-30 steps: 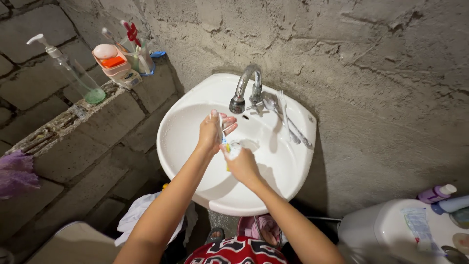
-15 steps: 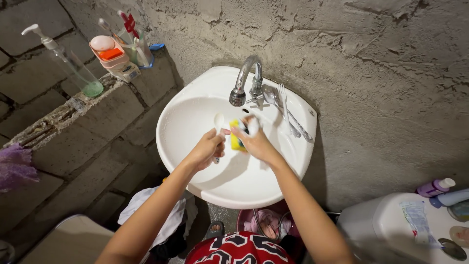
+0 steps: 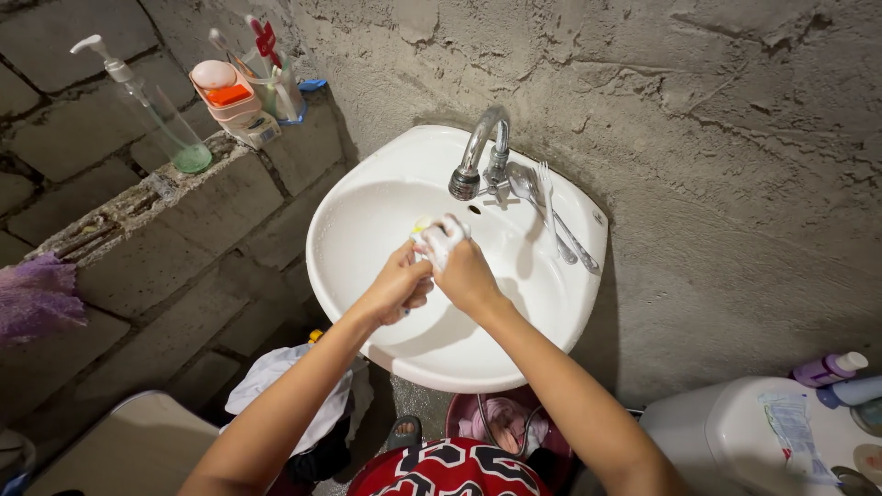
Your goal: The person washes a toothbrush, forks, a glass, a metal bowl, and plates at a sink and then places them onto a storage shelf.
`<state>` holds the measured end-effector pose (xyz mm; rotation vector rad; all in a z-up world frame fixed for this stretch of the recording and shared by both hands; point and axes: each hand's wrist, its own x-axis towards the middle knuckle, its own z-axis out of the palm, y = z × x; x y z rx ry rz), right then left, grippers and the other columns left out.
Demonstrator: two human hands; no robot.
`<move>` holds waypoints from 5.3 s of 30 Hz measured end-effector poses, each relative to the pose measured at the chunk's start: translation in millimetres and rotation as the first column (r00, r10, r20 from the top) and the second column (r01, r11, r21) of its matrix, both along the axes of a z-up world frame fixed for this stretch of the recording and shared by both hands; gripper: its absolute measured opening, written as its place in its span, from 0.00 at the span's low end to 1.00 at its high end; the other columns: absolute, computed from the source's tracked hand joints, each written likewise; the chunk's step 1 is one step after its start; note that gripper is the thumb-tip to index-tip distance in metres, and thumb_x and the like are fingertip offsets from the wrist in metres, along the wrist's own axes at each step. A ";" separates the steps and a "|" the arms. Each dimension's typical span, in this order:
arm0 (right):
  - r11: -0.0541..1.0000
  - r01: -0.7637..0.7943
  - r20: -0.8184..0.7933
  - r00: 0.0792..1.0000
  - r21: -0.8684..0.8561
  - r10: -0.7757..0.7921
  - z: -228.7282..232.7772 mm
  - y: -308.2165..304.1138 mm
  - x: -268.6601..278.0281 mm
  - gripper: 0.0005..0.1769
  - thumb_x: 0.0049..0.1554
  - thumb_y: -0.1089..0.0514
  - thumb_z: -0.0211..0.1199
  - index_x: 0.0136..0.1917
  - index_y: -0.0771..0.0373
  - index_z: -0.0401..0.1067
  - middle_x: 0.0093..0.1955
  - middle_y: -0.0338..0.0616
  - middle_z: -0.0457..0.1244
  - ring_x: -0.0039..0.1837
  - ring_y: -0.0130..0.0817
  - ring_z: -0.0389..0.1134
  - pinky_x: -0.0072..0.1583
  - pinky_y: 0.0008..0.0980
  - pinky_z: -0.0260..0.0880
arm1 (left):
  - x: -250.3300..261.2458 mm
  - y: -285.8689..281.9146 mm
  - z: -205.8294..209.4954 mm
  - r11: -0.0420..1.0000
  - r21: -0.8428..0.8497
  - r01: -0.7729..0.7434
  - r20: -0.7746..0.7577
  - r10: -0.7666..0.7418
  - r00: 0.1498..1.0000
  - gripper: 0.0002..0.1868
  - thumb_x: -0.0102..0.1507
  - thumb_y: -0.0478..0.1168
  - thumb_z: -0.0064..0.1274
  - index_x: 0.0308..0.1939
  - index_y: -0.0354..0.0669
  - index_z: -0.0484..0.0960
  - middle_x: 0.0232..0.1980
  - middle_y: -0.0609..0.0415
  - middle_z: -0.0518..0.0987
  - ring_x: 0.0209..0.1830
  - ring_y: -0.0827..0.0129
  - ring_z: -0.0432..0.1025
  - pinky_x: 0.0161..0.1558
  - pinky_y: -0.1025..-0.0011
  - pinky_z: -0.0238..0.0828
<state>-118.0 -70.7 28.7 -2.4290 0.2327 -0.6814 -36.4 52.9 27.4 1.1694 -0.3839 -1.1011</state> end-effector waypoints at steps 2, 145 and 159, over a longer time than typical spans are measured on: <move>0.955 0.029 0.230 0.972 -0.294 0.041 -4.3 -4.5 -1.1 0.14 0.53 0.66 0.62 0.54 0.59 0.73 0.54 0.47 0.68 0.63 0.63 0.67 0.59 0.50 0.71 | -4.1 4.5 0.4 1.000 0.014 0.023 0.010 -0.023 1.000 0.21 0.62 0.30 0.43 0.59 0.48 0.66 0.23 0.66 0.56 0.15 0.82 0.48 0.16 0.79 0.40; 0.960 0.225 -0.474 0.836 -0.164 -0.277 -58.1 -17.0 -52.6 0.17 0.56 0.65 0.53 0.59 0.70 0.62 0.59 0.64 0.62 0.52 0.63 0.71 0.52 0.55 0.72 | 1.9 -104.3 -57.4 0.966 -0.146 -0.211 -0.153 0.189 0.970 0.31 0.62 0.37 0.62 0.57 0.40 0.54 0.55 0.44 0.71 0.52 0.55 0.77 0.52 0.56 0.83; 0.928 0.290 -0.457 0.875 0.233 -0.159 -50.4 -54.3 6.2 0.17 0.60 0.49 0.59 0.46 0.67 0.74 0.48 0.58 0.70 0.51 0.55 0.74 0.52 0.49 0.75 | 45.6 -88.9 -116.2 0.875 -0.167 -0.455 -0.270 0.403 0.874 0.17 0.72 0.47 0.48 0.58 0.39 0.73 0.48 0.46 0.78 0.44 0.58 0.76 0.43 0.55 0.82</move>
